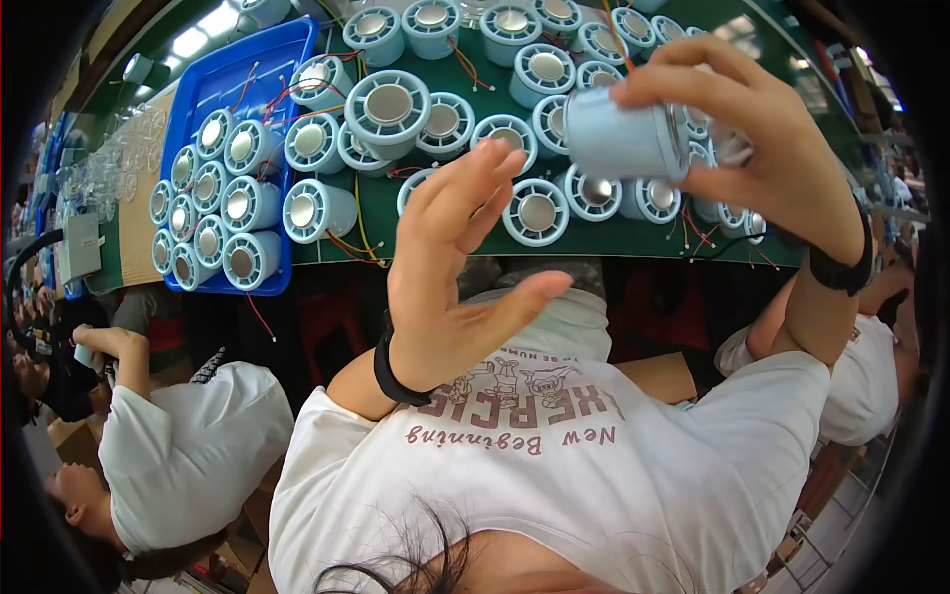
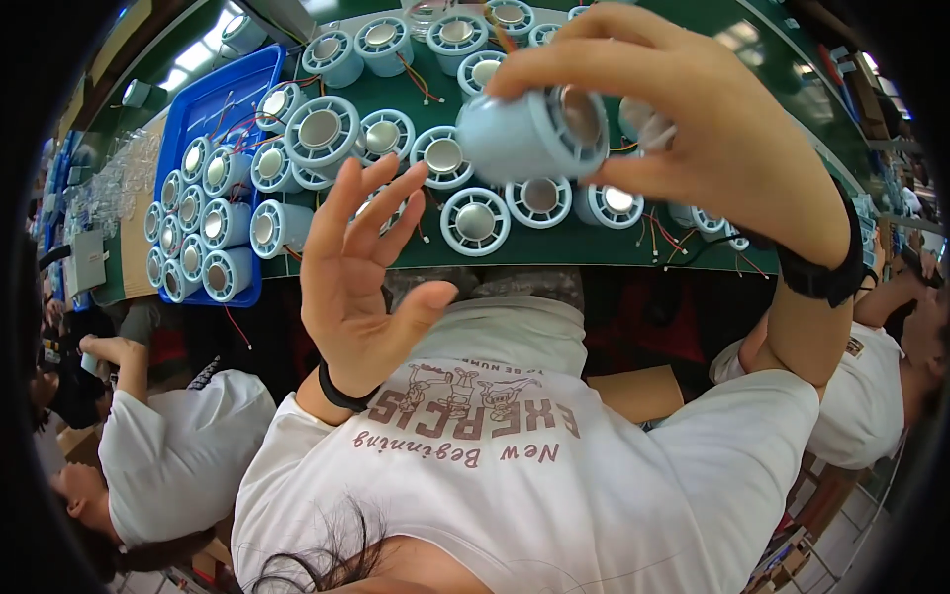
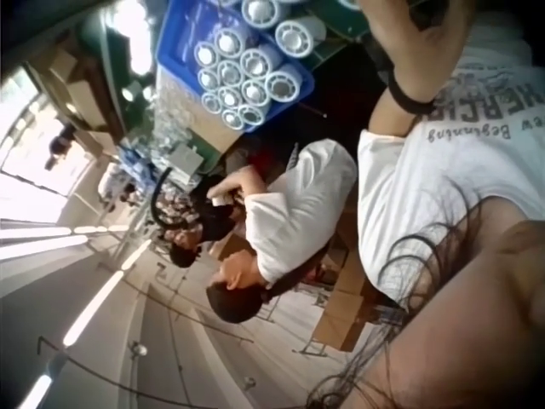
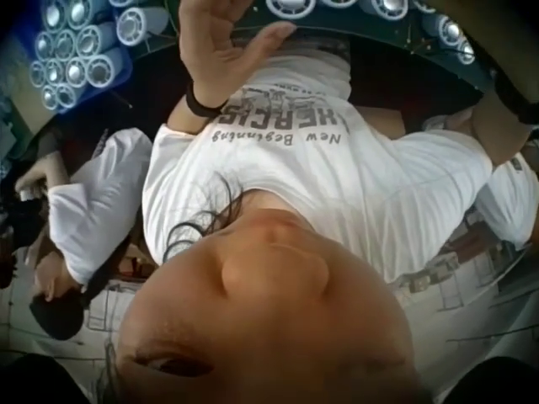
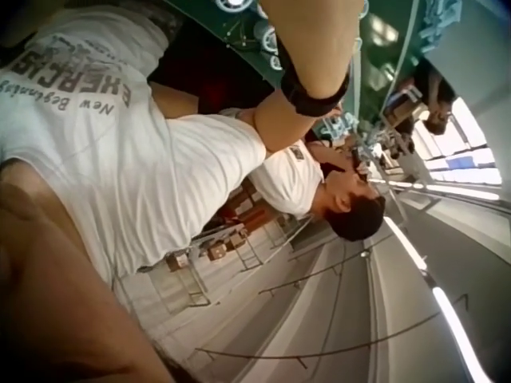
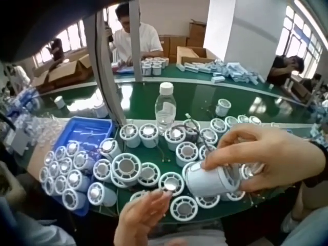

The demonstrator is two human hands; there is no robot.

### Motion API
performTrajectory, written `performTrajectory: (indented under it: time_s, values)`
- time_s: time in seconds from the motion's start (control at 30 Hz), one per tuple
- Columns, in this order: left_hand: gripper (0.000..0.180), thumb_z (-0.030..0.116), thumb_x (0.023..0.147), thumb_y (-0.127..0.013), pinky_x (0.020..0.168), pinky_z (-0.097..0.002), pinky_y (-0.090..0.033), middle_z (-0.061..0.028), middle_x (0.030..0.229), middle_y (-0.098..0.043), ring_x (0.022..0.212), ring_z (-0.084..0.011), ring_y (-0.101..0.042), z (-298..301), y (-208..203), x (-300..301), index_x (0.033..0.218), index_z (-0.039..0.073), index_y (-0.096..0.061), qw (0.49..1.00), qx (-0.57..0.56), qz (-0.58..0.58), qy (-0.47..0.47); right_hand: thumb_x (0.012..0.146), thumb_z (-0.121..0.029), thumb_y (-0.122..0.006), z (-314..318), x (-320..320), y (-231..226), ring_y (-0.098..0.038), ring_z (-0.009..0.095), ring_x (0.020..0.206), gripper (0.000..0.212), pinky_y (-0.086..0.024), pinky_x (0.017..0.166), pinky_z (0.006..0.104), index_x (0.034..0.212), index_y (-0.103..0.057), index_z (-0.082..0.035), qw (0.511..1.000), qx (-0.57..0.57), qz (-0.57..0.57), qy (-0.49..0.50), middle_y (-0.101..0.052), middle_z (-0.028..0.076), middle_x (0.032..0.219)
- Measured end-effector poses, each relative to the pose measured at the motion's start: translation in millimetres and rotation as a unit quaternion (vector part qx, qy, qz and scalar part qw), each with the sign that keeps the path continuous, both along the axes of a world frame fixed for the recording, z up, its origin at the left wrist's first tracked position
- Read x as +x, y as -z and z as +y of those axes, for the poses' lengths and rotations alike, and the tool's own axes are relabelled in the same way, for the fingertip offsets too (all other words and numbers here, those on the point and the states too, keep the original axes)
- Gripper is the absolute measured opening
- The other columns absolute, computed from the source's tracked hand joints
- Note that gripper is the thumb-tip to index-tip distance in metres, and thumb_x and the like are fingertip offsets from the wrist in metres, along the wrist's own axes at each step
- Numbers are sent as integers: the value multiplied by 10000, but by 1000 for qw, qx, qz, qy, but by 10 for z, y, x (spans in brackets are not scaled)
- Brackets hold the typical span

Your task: The person wipes a blue cylindrical component with a cloth and places it into a cardboard box, then repeats the process with a blue fan assembly.

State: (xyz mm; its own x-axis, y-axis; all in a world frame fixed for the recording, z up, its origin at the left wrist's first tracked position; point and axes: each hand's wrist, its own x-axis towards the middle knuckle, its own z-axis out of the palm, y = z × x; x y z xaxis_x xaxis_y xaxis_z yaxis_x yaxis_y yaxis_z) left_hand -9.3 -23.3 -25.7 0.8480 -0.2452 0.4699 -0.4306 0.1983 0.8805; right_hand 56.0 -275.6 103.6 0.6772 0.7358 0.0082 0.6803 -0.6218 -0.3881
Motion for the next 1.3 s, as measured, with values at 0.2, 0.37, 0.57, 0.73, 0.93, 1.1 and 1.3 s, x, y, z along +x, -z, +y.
performTrajectory:
  time_s: [0.2, 0.37, 0.57, 0.73, 0.93, 1.1, 1.3]
  values:
    - [666, -52, 837, -664, 1043, -417, -438, -183, 1389, -401, 1230, -327, -535, 38, 90, -2, 1417, -23, -338, 1000, -26, -2, 2, 747, -203, -783, -233, 291, -99, -606, 280, 883, 558, -502, 751, 404, 1242, -583, -43, 932, -243, 0, 268, -645, 149, 1055]
    - [593, -93, 865, -581, 1030, -426, -450, -191, 1365, -415, 1213, -343, -545, 20, 110, -21, 1406, -28, -347, 1000, -15, 2, 5, 671, -155, -777, -739, 493, 658, -598, 266, 927, 655, -503, 803, 360, 1289, -561, -180, 966, -166, -72, 186, -614, 115, 1091]
    - [555, -104, 869, -547, 1021, -428, -459, -197, 1361, -415, 1187, -350, -565, 32, 115, 8, 1390, -33, -369, 1000, -23, -4, 5, 732, -255, -775, -657, 605, 973, -613, 283, 943, 611, -500, 799, 370, 1293, -559, -144, 955, -181, -6, 235, -663, 130, 976]
    - [475, -120, 848, -540, 932, -385, -506, -188, 1264, -511, 1085, -312, -626, 65, 106, 21, 1308, -35, -464, 1000, 6, 14, -18, 779, -272, -755, -995, 940, 714, -648, 262, 860, 548, -524, 725, 358, 1274, -579, -117, 976, -117, -51, 176, -669, 142, 934]
    - [376, -134, 819, -544, 804, -318, -526, -168, 1065, -643, 934, -247, -676, 50, -5, 54, 1175, -16, -577, 998, 68, -2, 7, 758, -176, -740, -1796, 1964, 737, -680, 252, 745, 570, -571, 672, 349, 1302, -570, -149, 913, -186, -55, 359, -678, 151, 1008]
    - [344, -132, 820, -542, 793, -309, -530, -166, 1033, -660, 903, -242, -681, 30, -2, 64, 1135, -8, -604, 996, 87, 3, 9, 692, -143, -771, -2220, 2288, 1225, -674, 265, 899, 642, -553, 796, 388, 1301, -569, -164, 908, -225, -67, 348, -672, 157, 1048]
    - [352, -134, 808, -572, 797, -311, -532, -165, 1050, -667, 900, -247, -687, -20, 11, 49, 1132, -6, -618, 996, 66, 48, 46, 672, -147, -791, -2257, 1847, 735, -644, 273, 1027, 640, -522, 880, 366, 1278, -584, -169, 899, -204, -78, 380, -647, 175, 1143]
